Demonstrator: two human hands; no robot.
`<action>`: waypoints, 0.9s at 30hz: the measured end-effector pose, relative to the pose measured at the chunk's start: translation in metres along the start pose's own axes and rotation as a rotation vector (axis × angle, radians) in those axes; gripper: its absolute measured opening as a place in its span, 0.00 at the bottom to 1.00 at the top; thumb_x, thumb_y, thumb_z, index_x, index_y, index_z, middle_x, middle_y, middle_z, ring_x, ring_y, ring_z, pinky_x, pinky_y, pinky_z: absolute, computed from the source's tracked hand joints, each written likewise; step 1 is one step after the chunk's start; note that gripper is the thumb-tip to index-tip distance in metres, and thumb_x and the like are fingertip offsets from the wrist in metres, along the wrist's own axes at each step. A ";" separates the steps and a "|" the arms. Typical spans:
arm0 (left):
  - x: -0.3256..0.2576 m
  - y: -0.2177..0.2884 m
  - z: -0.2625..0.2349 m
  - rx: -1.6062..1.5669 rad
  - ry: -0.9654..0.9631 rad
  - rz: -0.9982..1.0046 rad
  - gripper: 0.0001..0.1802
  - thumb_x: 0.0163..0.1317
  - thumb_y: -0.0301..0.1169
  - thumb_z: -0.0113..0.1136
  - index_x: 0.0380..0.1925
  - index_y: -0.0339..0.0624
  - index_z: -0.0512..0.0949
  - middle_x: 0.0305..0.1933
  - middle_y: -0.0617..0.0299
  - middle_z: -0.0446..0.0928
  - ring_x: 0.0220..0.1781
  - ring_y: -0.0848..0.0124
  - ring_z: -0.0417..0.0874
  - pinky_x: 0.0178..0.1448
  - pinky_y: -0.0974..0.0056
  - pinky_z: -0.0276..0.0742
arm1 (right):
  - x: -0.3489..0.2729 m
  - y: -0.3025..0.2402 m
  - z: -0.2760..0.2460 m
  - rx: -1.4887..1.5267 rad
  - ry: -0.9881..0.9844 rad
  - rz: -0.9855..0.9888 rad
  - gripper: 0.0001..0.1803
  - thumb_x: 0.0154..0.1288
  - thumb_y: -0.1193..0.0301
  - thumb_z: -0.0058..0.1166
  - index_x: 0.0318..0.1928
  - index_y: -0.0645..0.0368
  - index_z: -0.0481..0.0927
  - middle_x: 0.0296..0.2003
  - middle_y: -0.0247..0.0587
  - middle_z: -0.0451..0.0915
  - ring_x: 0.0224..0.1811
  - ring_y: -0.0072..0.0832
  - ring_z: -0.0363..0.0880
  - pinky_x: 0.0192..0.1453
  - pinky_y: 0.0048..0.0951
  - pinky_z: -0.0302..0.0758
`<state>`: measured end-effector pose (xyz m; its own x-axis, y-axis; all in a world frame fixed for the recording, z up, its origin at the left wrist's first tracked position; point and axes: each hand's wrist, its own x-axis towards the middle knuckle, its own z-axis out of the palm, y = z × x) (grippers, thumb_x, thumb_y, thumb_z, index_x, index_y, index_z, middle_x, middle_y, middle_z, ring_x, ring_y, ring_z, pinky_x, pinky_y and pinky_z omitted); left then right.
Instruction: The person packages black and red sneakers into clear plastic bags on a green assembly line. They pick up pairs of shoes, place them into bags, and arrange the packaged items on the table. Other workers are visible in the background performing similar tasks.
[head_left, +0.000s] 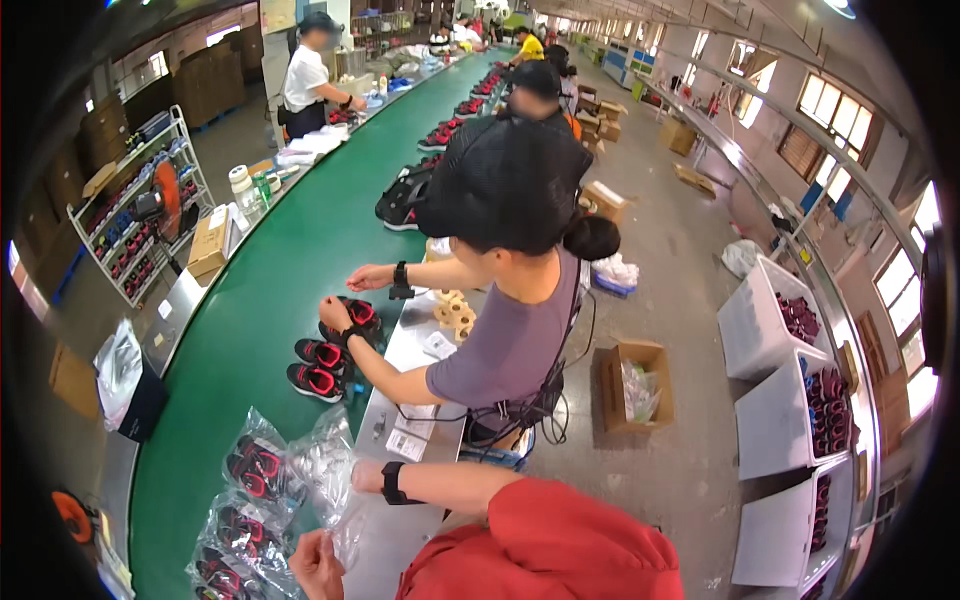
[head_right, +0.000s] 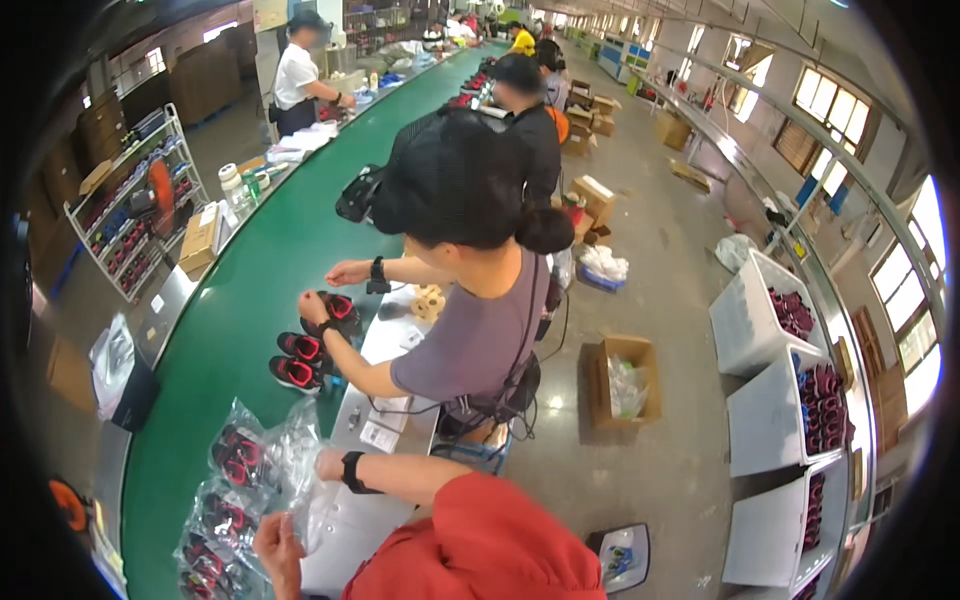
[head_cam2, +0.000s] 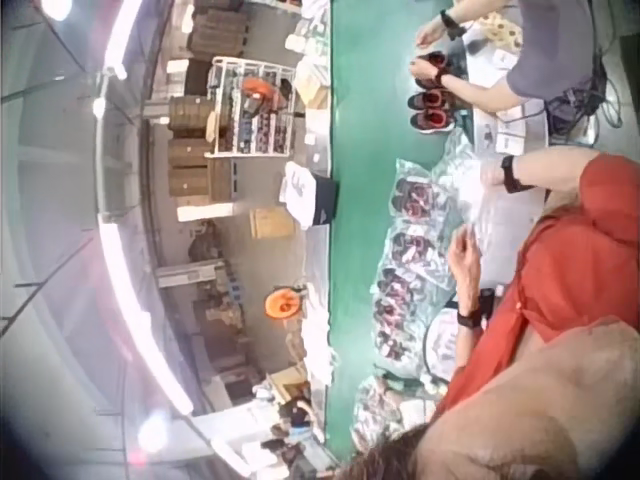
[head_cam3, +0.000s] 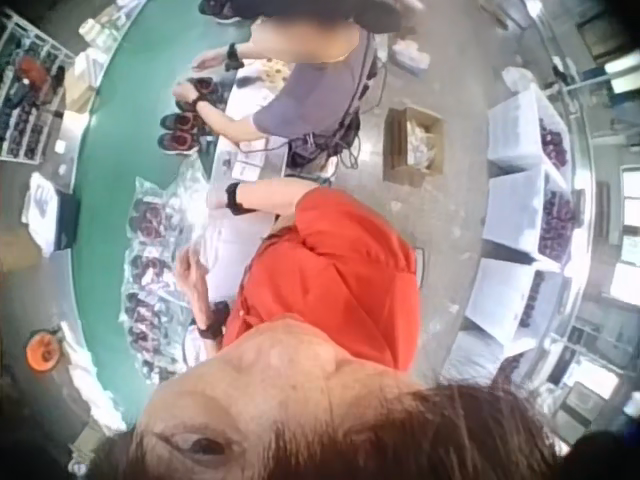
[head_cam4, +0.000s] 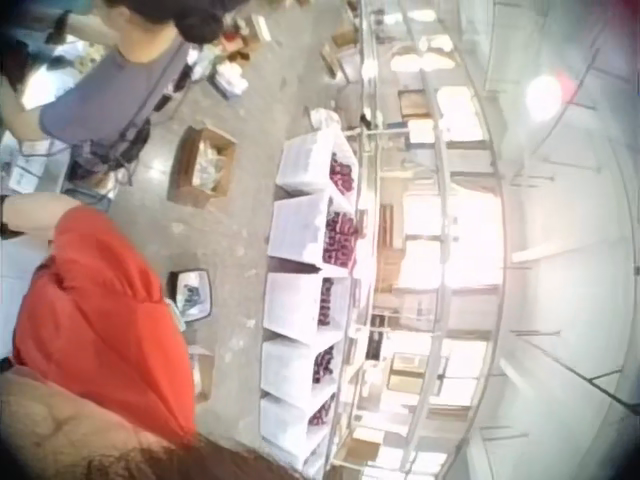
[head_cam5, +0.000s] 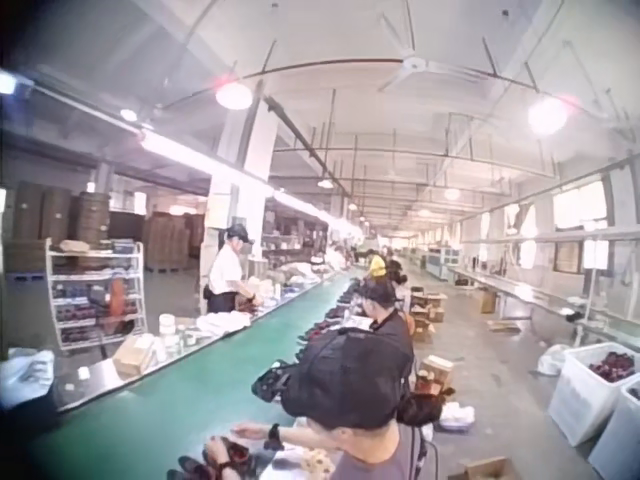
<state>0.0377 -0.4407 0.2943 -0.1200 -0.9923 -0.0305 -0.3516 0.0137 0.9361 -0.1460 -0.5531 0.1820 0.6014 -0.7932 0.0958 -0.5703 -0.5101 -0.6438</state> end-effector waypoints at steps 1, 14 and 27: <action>0.002 -0.016 -0.004 0.070 0.143 0.063 0.08 0.64 0.30 0.53 0.33 0.36 0.76 0.19 0.72 0.66 0.20 0.84 0.62 0.22 0.75 0.56 | 0.008 0.001 0.005 -0.021 -0.029 -0.017 0.10 0.45 0.71 0.55 0.29 0.62 0.81 0.30 0.48 0.79 0.34 0.44 0.78 0.38 0.37 0.75; 0.069 -0.015 -0.038 0.124 0.568 -0.065 0.09 0.64 0.27 0.51 0.40 0.33 0.75 0.23 0.73 0.68 0.22 0.85 0.60 0.24 0.76 0.54 | 0.029 -0.089 -0.060 0.909 -0.140 0.007 0.12 0.61 0.65 0.50 0.37 0.62 0.78 0.28 0.46 0.79 0.29 0.32 0.78 0.35 0.32 0.75; 0.101 0.029 -0.029 -0.203 0.426 -0.076 0.09 0.63 0.27 0.51 0.42 0.39 0.75 0.20 0.75 0.66 0.16 0.87 0.62 0.18 0.77 0.53 | 0.112 0.165 -0.035 -0.744 0.006 0.306 0.25 0.41 0.55 0.62 0.41 0.53 0.78 0.53 0.62 0.68 0.61 0.53 0.62 0.69 0.51 0.47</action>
<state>0.0423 -0.5437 0.3288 0.3051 -0.9523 0.0048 -0.1508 -0.0433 0.9876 -0.1923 -0.7376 0.1134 0.3562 -0.9344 0.0021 -0.9340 -0.3560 0.0318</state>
